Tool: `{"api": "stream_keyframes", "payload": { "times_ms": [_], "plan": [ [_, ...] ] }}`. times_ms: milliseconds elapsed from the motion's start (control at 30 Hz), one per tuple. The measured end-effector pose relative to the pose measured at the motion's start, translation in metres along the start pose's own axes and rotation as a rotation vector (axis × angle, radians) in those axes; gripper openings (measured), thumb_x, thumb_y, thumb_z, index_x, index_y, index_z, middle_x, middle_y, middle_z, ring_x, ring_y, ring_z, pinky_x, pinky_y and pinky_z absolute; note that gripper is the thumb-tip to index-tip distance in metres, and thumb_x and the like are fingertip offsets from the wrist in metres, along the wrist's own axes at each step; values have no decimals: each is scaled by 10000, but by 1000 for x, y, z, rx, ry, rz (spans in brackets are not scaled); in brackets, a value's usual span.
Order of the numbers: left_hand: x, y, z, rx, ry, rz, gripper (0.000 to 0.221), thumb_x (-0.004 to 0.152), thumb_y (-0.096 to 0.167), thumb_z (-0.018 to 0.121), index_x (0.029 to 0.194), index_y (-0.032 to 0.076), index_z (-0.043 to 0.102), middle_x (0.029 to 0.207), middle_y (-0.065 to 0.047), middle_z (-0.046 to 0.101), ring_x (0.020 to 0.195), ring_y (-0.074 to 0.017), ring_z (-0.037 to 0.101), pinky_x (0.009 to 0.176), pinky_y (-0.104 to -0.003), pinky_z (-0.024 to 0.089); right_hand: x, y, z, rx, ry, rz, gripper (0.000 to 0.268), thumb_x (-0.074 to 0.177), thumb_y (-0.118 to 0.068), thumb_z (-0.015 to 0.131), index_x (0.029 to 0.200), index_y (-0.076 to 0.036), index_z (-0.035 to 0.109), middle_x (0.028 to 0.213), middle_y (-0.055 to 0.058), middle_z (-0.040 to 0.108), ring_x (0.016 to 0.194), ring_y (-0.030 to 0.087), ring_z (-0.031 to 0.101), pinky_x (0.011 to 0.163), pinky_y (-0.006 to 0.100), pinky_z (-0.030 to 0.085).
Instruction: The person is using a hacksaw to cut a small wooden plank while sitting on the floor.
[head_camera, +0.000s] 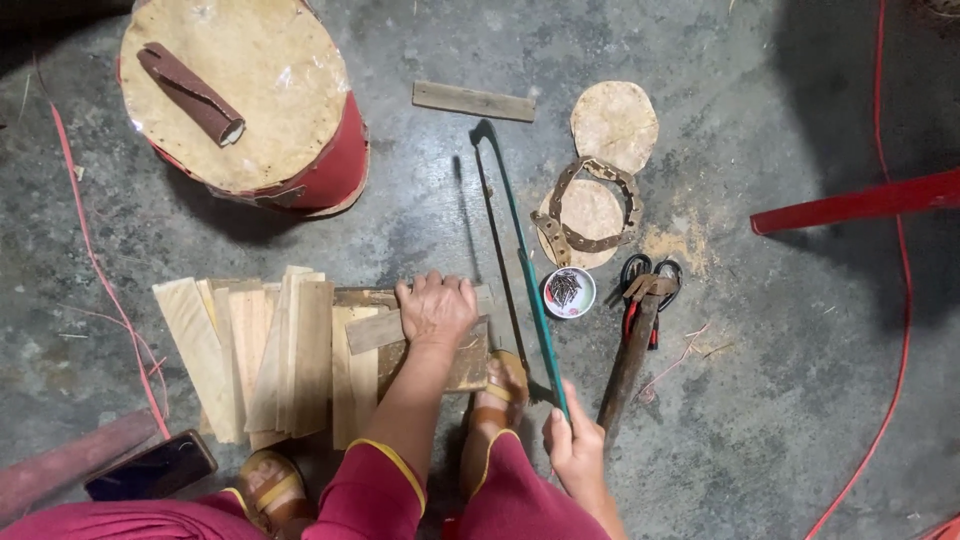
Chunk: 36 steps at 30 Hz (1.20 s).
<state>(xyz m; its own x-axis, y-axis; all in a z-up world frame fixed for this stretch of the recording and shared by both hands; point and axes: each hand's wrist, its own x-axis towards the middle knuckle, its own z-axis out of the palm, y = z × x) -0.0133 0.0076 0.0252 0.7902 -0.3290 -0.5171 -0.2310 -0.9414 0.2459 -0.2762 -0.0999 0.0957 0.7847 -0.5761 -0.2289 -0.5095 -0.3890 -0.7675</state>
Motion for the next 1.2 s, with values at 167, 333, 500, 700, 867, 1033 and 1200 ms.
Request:
{"api": "stream_keyframes", "payload": {
  "times_ms": [167,333,500,700,867,1033,1200],
  "plan": [
    [1,1,-3,13,-52,-13,564,1007,394,261,1006,150,769,1041,-80,698,1022,-255,614,937,-454,302,9,-22,-2,18,-74,-69,452,1006,-184,519,1445,-86,570,635,-40,560,496,78,485,503,264,440],
    [0,3,-11,34,-129,-24,582,1031,412,242,1164,127,732,1186,-111,690,1134,-270,610,1014,-486,299,9,-33,-3,-26,-142,-77,424,1015,-202,496,1424,-142,588,688,-17,583,489,99,497,515,266,427],
    [-1,2,-10,47,-87,-13,606,1030,442,233,1133,148,753,1143,-113,701,1105,-276,613,990,-482,307,-2,2,-4,-42,-35,-35,454,992,-211,531,1432,-116,592,590,-38,615,468,72,553,505,262,507],
    [-2,3,-15,62,-128,-17,603,1041,461,244,1161,136,737,1179,-110,696,1135,-260,608,1013,-479,296,6,-33,-13,-113,-143,-112,425,1016,-207,494,1431,-153,574,653,-22,573,487,109,519,514,280,460],
    [1,2,-10,20,-110,-20,580,1015,411,236,1097,160,753,1136,-109,686,1104,-271,599,997,-477,291,0,-49,-13,-45,-166,172,462,988,-213,505,1440,-163,584,609,13,586,484,130,509,519,296,444],
    [7,-8,31,34,18,20,566,1012,419,282,1048,183,795,1112,-112,730,1068,-313,635,974,-499,300,33,-26,0,-99,-125,53,498,987,-244,525,1458,-88,568,651,23,656,516,121,590,550,311,499],
    [23,-17,80,26,801,156,358,851,401,581,654,142,731,619,-104,625,649,-318,632,767,-508,408,89,-76,15,-133,-98,-81,439,994,-196,574,1409,-67,639,1304,217,663,1160,383,666,976,490,554]
  ]
}}
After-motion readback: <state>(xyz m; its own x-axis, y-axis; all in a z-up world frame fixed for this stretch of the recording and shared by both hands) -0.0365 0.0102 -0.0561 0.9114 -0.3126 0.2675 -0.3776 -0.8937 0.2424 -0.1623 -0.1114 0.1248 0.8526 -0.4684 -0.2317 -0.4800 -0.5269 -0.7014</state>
